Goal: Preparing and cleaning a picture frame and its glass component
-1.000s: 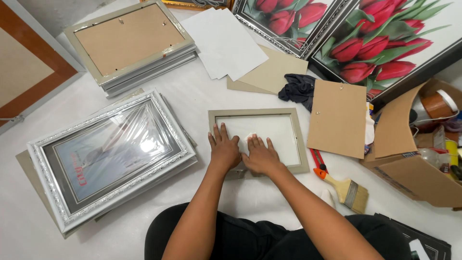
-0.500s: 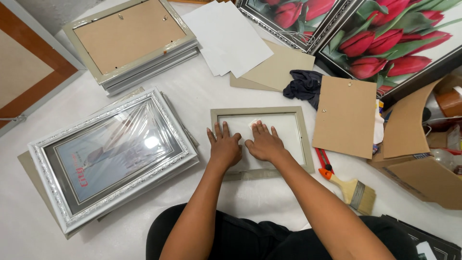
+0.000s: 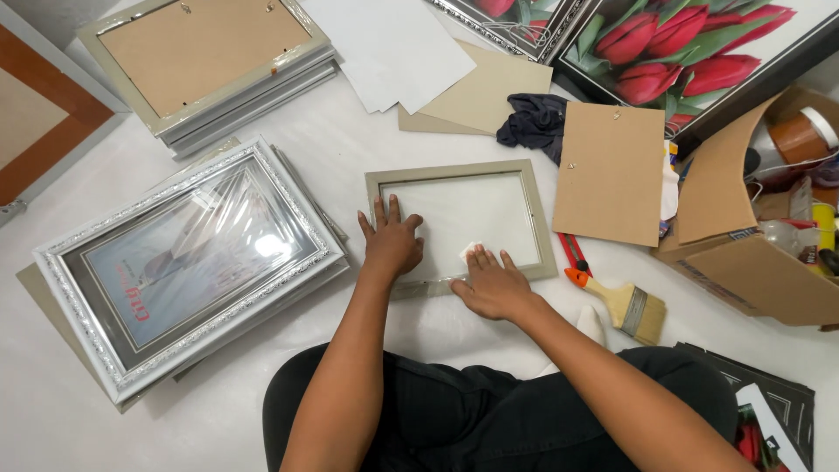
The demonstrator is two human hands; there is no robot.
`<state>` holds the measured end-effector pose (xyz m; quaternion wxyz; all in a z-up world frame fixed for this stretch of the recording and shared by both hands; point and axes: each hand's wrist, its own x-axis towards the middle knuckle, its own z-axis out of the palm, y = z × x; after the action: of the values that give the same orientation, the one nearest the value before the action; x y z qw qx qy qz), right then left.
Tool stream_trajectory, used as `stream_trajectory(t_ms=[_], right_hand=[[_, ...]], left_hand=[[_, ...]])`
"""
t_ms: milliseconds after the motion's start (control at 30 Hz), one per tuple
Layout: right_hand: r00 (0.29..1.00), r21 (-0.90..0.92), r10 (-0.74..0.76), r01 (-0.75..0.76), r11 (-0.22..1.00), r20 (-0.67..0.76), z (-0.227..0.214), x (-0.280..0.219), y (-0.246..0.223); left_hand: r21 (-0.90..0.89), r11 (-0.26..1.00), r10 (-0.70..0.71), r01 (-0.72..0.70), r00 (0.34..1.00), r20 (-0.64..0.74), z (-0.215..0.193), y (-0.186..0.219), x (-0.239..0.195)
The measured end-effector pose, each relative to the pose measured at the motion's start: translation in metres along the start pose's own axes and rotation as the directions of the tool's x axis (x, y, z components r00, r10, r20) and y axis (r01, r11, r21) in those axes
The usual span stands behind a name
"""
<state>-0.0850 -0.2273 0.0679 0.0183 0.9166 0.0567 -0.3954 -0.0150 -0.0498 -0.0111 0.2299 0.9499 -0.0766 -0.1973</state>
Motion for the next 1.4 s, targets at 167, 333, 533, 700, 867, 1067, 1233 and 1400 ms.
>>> stream_trajectory(t_ms=[167,333,533,700,867,1067,1233,1400], right_hand=[[0.998,0.005,-0.007,0.007,1.0,-0.06,-0.023,0.048,0.014],[0.997,0.058,0.023,-0.018,0.998,-0.08,-0.052,0.093,0.024],[0.992,0.084,0.057,-0.047,0.995,-0.113,-0.067,0.132,0.036],[0.992,0.026,0.009,-0.006,1.0,-0.124,-0.054,0.116,0.043],[0.996,-0.006,-0.027,0.027,1.0,-0.081,-0.019,0.056,0.052],[0.999,-0.036,-0.038,0.038,0.999,0.011,0.007,0.015,0.063],[1.0,-0.075,-0.01,0.01,0.997,-0.001,0.009,0.021,0.057],[0.996,-0.067,0.002,-0.008,0.998,-0.091,-0.014,0.06,0.066]], left_hand=[[0.011,1.0,-0.003,0.003,1.0,0.023,-0.004,0.001,0.002],[-0.002,1.0,-0.005,0.005,1.0,0.026,-0.008,0.004,0.003],[-0.034,0.999,-0.006,0.008,0.999,0.05,-0.009,0.002,0.005],[-0.021,1.0,-0.005,0.007,0.997,0.079,-0.01,0.001,0.004],[0.002,1.0,0.001,-0.001,0.996,0.088,-0.007,-0.003,0.007],[0.002,1.0,0.001,-0.001,0.995,0.104,-0.007,-0.003,0.004],[0.006,1.0,-0.009,0.009,0.993,0.118,-0.007,-0.003,0.005],[0.028,1.0,-0.015,0.011,0.992,0.127,-0.008,-0.001,0.007]])
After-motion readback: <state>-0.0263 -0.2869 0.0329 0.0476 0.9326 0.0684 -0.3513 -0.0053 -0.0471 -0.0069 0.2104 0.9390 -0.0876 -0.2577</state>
